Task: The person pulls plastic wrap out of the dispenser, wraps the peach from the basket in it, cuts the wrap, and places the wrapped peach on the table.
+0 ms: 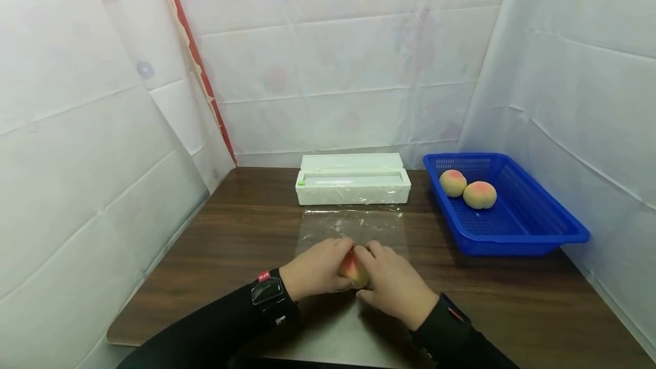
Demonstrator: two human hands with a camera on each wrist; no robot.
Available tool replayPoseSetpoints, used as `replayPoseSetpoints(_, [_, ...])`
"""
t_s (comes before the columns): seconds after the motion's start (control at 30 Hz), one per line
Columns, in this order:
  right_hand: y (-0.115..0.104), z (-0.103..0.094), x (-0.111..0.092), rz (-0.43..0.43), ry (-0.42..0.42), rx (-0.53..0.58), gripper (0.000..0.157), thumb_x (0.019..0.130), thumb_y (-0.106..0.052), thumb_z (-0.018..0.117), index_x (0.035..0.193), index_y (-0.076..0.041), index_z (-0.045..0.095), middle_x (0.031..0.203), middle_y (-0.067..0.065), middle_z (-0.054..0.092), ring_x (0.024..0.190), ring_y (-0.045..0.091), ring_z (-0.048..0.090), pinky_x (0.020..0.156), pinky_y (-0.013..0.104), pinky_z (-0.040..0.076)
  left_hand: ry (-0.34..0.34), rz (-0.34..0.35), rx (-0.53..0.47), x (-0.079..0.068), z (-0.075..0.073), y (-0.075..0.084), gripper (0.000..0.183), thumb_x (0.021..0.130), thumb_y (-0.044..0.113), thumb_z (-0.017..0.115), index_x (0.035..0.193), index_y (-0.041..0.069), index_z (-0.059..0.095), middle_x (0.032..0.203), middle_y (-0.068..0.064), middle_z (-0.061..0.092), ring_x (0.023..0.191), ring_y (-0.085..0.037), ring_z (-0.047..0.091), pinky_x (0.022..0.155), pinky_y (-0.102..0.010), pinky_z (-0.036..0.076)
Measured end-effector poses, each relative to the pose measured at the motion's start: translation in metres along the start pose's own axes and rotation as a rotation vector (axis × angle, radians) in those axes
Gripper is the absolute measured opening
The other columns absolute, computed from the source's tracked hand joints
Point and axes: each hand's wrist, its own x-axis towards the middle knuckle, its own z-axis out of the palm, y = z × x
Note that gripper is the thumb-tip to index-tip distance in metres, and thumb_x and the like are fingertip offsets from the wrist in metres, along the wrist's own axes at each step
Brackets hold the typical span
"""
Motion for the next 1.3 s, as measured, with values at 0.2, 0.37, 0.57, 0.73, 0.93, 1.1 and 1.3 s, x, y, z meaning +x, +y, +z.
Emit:
replayPoseSetpoints(0.2, [0.000,0.015,0.001,-0.011,0.007,0.010,0.094,0.071,-0.036,0.099,0.148,-0.008,0.053,0.133,0.009,0.063,0.116,0.027,0.066,0.093,0.048,0.059,0.011,-0.036,-0.014,-0.008,-0.002,-0.001,0.074,0.084,0.052,0.089,0.140,0.015,0.057,0.130,0.001,0.067,0.111,-0.013,0.064,0.094,-0.027,0.056])
replayPoseSetpoints(0.37, [0.003,0.018,0.007,-0.043,0.046,-0.026,0.079,0.072,-0.026,0.098,0.138,-0.012,0.058,0.125,0.005,0.065,0.105,0.021,0.068,0.085,0.042,0.061,-0.015,-0.047,0.022,-0.014,0.001,-0.001,0.090,0.078,0.054,0.093,0.147,0.014,0.052,0.136,0.000,0.064,0.120,-0.015,0.062,0.106,-0.034,0.053])
replayPoseSetpoints(0.57, [0.005,0.020,0.011,-0.044,0.055,-0.035,0.066,0.075,-0.019,0.095,0.131,-0.015,0.061,0.120,0.003,0.065,0.097,0.018,0.069,0.077,0.039,0.060,0.002,-0.041,0.098,-0.015,0.005,0.001,0.075,0.084,0.042,0.090,0.143,0.011,0.054,0.131,-0.001,0.067,0.116,-0.018,0.066,0.102,-0.034,0.056])
replayPoseSetpoints(0.73, [0.004,0.020,0.011,-0.040,0.047,-0.019,0.064,0.077,-0.020,0.094,0.132,-0.017,0.061,0.120,0.002,0.065,0.098,0.017,0.069,0.077,0.039,0.060,0.012,-0.040,0.132,-0.015,0.004,0.000,0.063,0.087,0.044,0.087,0.134,0.012,0.059,0.120,0.002,0.070,0.107,-0.017,0.068,0.093,-0.030,0.057])
replayPoseSetpoints(0.93, [0.002,0.017,0.012,-0.042,0.061,0.008,0.066,0.077,-0.018,0.095,0.133,-0.016,0.061,0.121,0.002,0.065,0.100,0.017,0.069,0.080,0.039,0.061,0.002,-0.044,0.117,-0.013,0.003,-0.001,0.062,0.087,0.045,0.087,0.132,0.012,0.059,0.113,0.004,0.068,0.098,-0.012,0.066,0.088,-0.028,0.056])
replayPoseSetpoints(1.1, [0.004,0.018,0.014,-0.003,-0.001,0.103,0.068,0.080,-0.012,0.091,0.139,-0.013,0.057,0.128,0.007,0.064,0.106,0.018,0.068,0.088,0.040,0.061,-0.017,-0.064,0.076,-0.012,0.004,-0.003,0.060,0.088,0.042,0.088,0.131,0.013,0.058,0.111,0.005,0.066,0.096,-0.008,0.062,0.085,-0.025,0.055])
replayPoseSetpoints(1.3, [0.007,0.019,0.016,0.062,-0.073,0.194,0.068,0.082,-0.008,0.086,0.142,-0.014,0.054,0.130,0.009,0.065,0.107,0.018,0.067,0.086,0.039,0.059,-0.029,-0.071,0.026,-0.010,0.004,-0.003,0.059,0.087,0.038,0.089,0.130,0.013,0.058,0.110,0.005,0.065,0.094,-0.006,0.060,0.082,-0.022,0.054])
